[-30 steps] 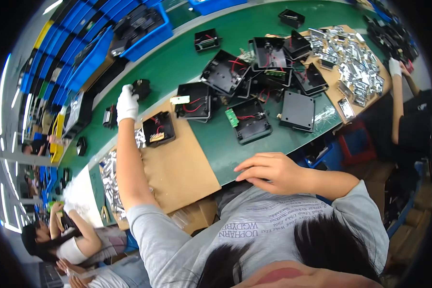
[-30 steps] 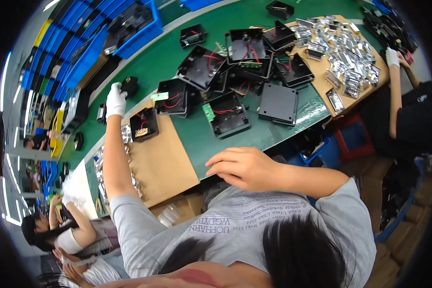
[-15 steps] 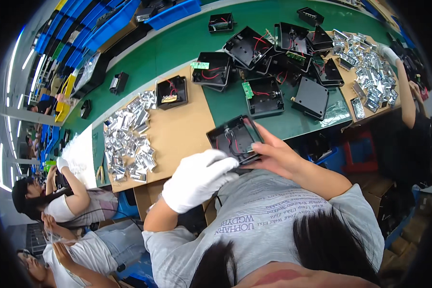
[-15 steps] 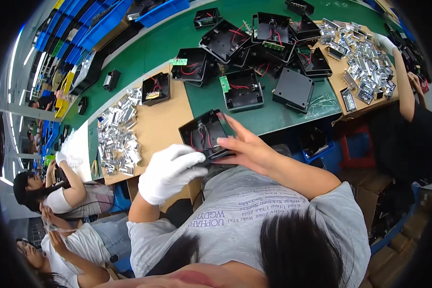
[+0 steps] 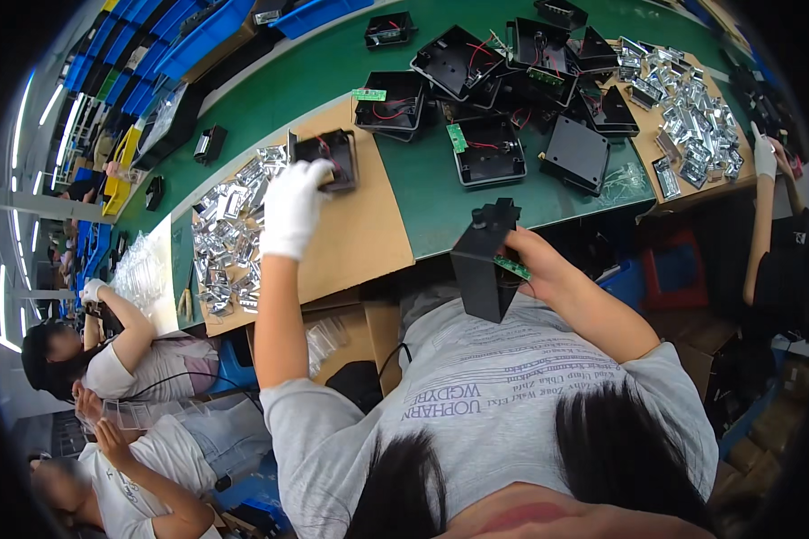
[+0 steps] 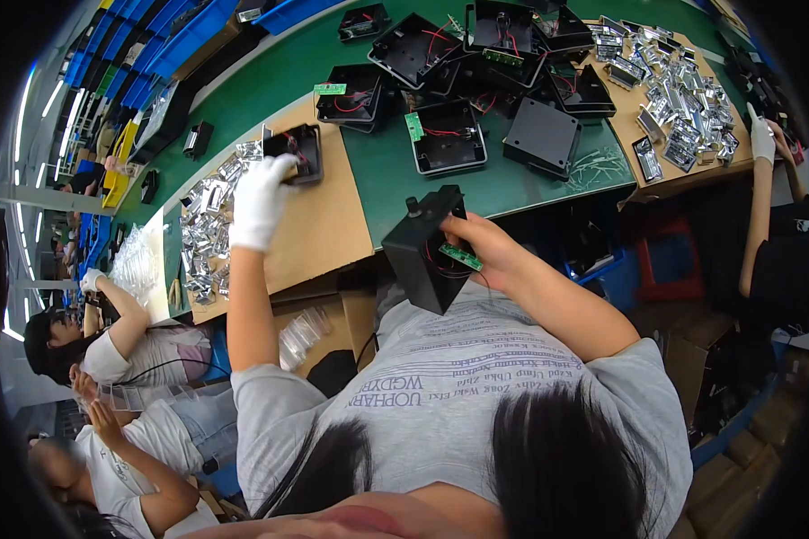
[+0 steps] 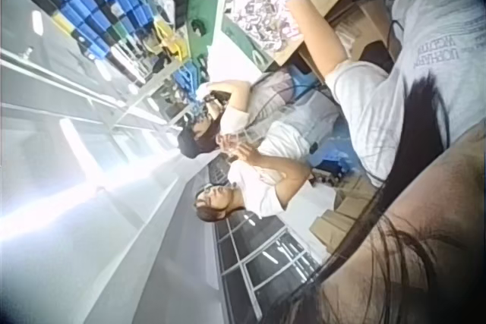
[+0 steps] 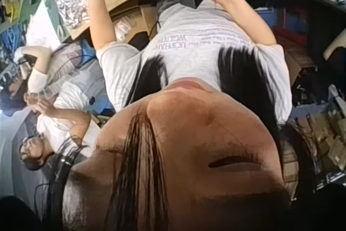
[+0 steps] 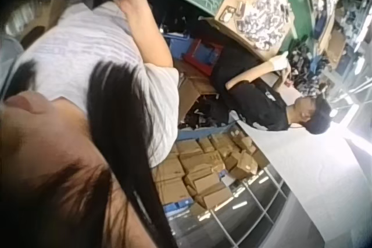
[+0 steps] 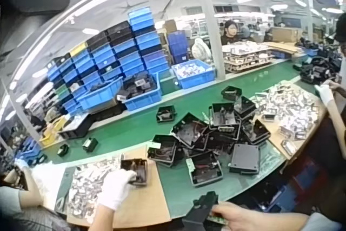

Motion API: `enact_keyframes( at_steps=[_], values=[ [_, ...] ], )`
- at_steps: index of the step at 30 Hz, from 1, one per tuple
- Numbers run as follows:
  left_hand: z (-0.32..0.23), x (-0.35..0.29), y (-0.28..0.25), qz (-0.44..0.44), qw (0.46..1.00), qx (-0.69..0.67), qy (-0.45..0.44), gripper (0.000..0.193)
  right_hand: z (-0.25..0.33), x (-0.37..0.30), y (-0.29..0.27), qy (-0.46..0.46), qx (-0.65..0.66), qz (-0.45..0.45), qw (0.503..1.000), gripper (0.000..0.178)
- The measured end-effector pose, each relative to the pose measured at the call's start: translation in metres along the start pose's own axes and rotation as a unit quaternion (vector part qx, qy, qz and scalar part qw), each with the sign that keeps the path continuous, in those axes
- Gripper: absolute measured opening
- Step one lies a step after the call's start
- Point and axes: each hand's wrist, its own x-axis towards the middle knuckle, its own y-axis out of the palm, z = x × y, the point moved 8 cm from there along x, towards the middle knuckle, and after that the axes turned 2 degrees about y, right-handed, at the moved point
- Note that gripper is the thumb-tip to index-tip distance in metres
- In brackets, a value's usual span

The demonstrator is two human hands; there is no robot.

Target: Manually assembling electronic components and circuit boards into plastic housings on a production line.

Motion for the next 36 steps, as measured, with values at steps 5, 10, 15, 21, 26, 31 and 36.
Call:
enact_keyframes(
  at_steps=[5, 10, 15, 21, 26, 31, 36],
  values=[
    [-0.141, -0.054, -0.080, -0.052, 0.991, -0.012, 0.120, 0.033, 0.008, 0.004, 0.035, -0.071, 0.083, 0.141, 0.984, 0.032],
    [-0.218, -0.082, -0.089, -0.005, 0.965, -0.053, 0.257, 0.028, -0.025, 0.005, 0.005, -0.029, 0.011, 0.080, 0.996, 0.031],
    [-0.219, -0.073, -0.115, -0.121, 0.886, -0.377, 0.242, 0.030, -0.064, -0.010, -0.121, -0.050, 0.074, -0.062, 0.994, 0.034],
    [-0.210, -0.054, -0.078, -0.121, 0.874, -0.453, 0.128, 0.042, -0.209, -0.204, -0.384, -0.069, 0.301, -0.326, 0.893, 0.039],
    [-0.224, -0.053, -0.039, -0.027, 0.817, -0.571, 0.076, 0.043, -0.449, -0.385, -0.470, -0.040, 0.370, -0.611, 0.699, 0.047],
    [-0.223, -0.057, -0.036, 0.005, 0.849, -0.522, 0.084, 0.040, -0.505, -0.409, -0.442, -0.026, 0.243, -0.670, 0.700, 0.038],
    [-0.226, -0.054, -0.028, 0.056, 0.857, -0.504, 0.095, 0.041, -0.488, -0.426, -0.468, -0.032, 0.045, -0.690, 0.722, 0.032]
  ],
)
